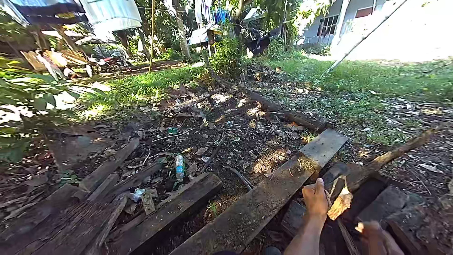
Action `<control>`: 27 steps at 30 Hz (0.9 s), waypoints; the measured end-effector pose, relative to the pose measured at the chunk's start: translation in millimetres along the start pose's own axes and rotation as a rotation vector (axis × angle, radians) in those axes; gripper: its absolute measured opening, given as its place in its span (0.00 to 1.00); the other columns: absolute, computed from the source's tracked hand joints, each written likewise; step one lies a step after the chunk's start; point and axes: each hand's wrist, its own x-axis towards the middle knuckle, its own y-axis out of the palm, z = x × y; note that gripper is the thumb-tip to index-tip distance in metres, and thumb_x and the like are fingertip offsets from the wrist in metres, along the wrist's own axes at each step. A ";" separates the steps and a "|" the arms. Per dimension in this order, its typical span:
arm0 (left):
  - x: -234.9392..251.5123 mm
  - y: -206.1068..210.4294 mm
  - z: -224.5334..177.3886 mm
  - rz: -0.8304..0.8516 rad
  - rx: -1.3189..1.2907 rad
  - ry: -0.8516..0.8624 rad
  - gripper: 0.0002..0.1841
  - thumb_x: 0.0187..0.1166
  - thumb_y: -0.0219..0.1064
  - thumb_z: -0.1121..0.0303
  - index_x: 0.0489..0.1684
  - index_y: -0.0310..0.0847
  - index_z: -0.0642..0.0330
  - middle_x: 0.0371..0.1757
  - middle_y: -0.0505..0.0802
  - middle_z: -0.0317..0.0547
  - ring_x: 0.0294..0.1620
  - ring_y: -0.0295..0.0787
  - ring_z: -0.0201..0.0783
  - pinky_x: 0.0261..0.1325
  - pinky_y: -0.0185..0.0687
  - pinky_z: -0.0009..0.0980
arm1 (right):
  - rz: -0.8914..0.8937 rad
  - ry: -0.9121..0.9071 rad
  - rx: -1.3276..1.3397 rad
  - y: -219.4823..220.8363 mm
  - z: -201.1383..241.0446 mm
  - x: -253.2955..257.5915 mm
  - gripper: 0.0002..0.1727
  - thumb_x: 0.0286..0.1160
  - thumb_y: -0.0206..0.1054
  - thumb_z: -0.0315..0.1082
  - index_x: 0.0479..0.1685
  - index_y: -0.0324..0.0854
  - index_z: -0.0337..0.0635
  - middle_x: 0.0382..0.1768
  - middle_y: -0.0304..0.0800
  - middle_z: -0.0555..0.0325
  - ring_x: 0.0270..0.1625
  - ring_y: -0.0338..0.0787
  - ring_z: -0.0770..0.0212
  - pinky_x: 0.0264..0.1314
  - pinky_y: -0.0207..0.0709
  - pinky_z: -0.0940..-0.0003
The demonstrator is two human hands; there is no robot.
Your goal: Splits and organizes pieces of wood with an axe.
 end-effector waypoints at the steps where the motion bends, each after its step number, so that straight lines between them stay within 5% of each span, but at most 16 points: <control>1: 0.0 1.8 0.7 0.002 0.026 -0.002 0.34 0.93 0.50 0.48 0.11 0.78 0.60 0.10 0.80 0.41 0.10 0.74 0.36 0.19 0.74 0.37 | -0.050 -0.081 0.030 12.9 13.1 17.4 0.37 0.90 0.50 0.59 0.61 0.81 0.27 0.49 0.89 0.42 0.50 0.90 0.56 0.56 0.86 0.54; 6: 1.7 1.8 3.7 -0.018 0.099 0.009 0.36 0.92 0.48 0.45 0.09 0.77 0.58 0.11 0.80 0.41 0.12 0.74 0.37 0.22 0.74 0.40 | -0.245 -0.083 0.025 62.0 29.0 58.4 0.36 0.78 0.62 0.67 0.59 0.86 0.39 0.55 0.87 0.45 0.58 0.87 0.54 0.65 0.80 0.53; 10: 2.7 1.1 3.6 0.005 0.079 0.000 0.36 0.92 0.48 0.46 0.10 0.78 0.59 0.11 0.81 0.42 0.11 0.74 0.38 0.21 0.75 0.40 | -0.290 -0.096 0.055 67.1 16.6 61.1 0.34 0.82 0.63 0.62 0.64 0.83 0.35 0.59 0.85 0.42 0.59 0.86 0.56 0.65 0.81 0.60; 13: -0.9 5.7 4.5 0.022 0.078 0.004 0.35 0.92 0.50 0.47 0.11 0.79 0.60 0.11 0.80 0.42 0.11 0.74 0.37 0.20 0.74 0.39 | -0.277 -0.149 0.152 71.1 11.2 64.9 0.29 0.85 0.63 0.57 0.58 0.83 0.35 0.43 0.87 0.54 0.42 0.87 0.71 0.51 0.83 0.71; 16: -2.1 8.0 4.5 0.019 0.099 0.014 0.35 0.92 0.50 0.46 0.10 0.78 0.59 0.10 0.80 0.41 0.11 0.74 0.37 0.21 0.74 0.40 | -0.261 -0.149 0.191 74.4 17.2 75.8 0.29 0.85 0.61 0.59 0.46 0.85 0.37 0.30 0.83 0.62 0.30 0.83 0.73 0.38 0.82 0.71; 22: -3.8 2.7 5.5 0.016 0.063 0.045 0.32 0.92 0.51 0.52 0.10 0.76 0.59 0.10 0.78 0.40 0.11 0.72 0.36 0.20 0.72 0.37 | -0.219 -0.072 0.261 88.5 24.9 86.0 0.27 0.89 0.58 0.56 0.29 0.84 0.42 0.21 0.82 0.67 0.23 0.83 0.73 0.30 0.82 0.72; 27: -5.3 0.8 2.2 0.024 0.015 0.016 0.31 0.92 0.52 0.54 0.11 0.78 0.61 0.10 0.79 0.41 0.10 0.71 0.35 0.18 0.71 0.36 | -0.268 -0.050 0.241 89.4 27.0 85.0 0.28 0.90 0.56 0.55 0.26 0.81 0.42 0.19 0.79 0.68 0.19 0.80 0.73 0.25 0.80 0.71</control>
